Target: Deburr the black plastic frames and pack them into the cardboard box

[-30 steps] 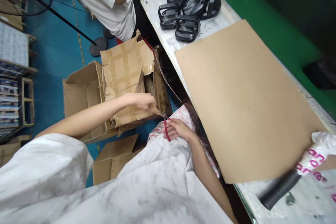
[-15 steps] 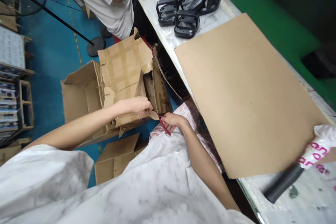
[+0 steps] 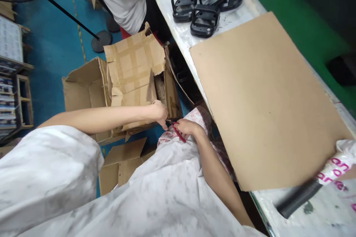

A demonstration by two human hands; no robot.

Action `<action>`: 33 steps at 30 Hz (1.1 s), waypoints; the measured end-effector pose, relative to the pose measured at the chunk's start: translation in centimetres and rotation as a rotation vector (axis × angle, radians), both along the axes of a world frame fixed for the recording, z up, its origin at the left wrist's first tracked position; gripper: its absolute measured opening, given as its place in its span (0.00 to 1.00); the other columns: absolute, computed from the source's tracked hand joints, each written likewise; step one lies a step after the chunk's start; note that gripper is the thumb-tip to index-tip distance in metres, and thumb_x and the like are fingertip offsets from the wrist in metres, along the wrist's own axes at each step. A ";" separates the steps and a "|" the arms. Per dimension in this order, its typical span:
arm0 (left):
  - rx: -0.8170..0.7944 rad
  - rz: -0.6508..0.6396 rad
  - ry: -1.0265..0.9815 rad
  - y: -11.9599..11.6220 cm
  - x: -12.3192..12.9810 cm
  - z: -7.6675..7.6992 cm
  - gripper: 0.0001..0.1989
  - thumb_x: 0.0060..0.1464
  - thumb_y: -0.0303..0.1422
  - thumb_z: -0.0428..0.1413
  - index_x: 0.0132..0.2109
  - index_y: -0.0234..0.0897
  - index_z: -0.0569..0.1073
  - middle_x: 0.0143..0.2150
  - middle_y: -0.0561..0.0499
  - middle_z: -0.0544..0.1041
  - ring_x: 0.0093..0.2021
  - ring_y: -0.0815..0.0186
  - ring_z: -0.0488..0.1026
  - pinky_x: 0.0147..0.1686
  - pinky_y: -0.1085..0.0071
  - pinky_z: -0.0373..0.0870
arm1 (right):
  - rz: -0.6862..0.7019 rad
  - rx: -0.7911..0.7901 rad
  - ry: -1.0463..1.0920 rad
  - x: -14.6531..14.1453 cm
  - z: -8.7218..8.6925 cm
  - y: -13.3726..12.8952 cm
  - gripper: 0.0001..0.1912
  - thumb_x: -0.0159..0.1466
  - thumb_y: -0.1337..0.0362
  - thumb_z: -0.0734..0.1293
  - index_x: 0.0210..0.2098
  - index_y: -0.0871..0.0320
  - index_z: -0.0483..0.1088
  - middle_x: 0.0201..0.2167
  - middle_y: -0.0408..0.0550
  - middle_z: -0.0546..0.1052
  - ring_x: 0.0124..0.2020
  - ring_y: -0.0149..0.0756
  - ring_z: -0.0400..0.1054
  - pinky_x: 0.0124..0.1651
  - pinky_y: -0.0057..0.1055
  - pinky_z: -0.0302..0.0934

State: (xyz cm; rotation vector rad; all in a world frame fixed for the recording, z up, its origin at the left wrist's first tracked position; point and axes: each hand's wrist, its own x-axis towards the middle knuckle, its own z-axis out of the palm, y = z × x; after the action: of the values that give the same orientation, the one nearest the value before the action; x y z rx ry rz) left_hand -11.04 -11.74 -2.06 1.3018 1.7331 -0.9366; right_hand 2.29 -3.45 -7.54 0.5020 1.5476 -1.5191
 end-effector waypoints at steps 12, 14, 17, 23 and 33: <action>0.556 -0.330 -0.263 -8.2 -6.1 0.2 0.12 0.51 0.23 0.58 0.42 0.38 0.79 0.42 0.41 0.82 0.47 0.54 0.76 0.60 0.59 0.62 | 0.024 -0.068 0.051 -0.4 -0.3 -0.2 0.12 0.73 0.63 0.59 0.34 0.59 0.68 0.19 0.47 0.75 0.21 0.41 0.76 0.28 0.35 0.75; 0.554 -0.341 -0.221 -8.3 -5.9 0.2 0.10 0.51 0.24 0.58 0.42 0.36 0.78 0.41 0.39 0.82 0.46 0.53 0.76 0.56 0.59 0.64 | 0.036 -0.066 0.058 -0.9 -0.6 -0.5 0.12 0.73 0.62 0.60 0.35 0.60 0.69 0.19 0.47 0.75 0.22 0.41 0.77 0.28 0.35 0.75; 0.495 -0.348 -0.163 -7.6 -5.7 0.1 0.13 0.53 0.27 0.59 0.46 0.35 0.78 0.40 0.39 0.82 0.45 0.53 0.76 0.52 0.60 0.64 | 0.052 -0.017 0.095 -1.3 -0.6 -0.7 0.13 0.73 0.59 0.61 0.37 0.60 0.71 0.20 0.47 0.75 0.23 0.42 0.77 0.29 0.35 0.74; 0.564 -0.268 -0.185 -7.8 -5.4 0.3 0.16 0.58 0.24 0.55 0.53 0.37 0.77 0.42 0.42 0.83 0.46 0.57 0.77 0.55 0.62 0.64 | 0.109 0.184 0.210 -1.2 1.1 0.4 0.16 0.71 0.58 0.64 0.32 0.62 0.74 0.27 0.57 0.80 0.33 0.49 0.79 0.36 0.34 0.71; 0.768 -0.110 -0.333 -11.4 -4.0 0.7 0.15 0.64 0.25 0.51 0.50 0.38 0.79 0.54 0.41 0.82 0.58 0.56 0.75 0.64 0.57 0.64 | 0.135 0.259 0.181 -2.6 1.9 0.9 0.11 0.67 0.61 0.70 0.32 0.62 0.77 0.32 0.62 0.82 0.47 0.54 0.79 0.46 0.38 0.71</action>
State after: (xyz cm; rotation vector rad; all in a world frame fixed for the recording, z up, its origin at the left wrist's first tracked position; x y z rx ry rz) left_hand -15.04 -23.15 -1.41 1.9157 1.8193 -0.0535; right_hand -0.26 -2.56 -5.63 0.4045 1.8941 -1.2972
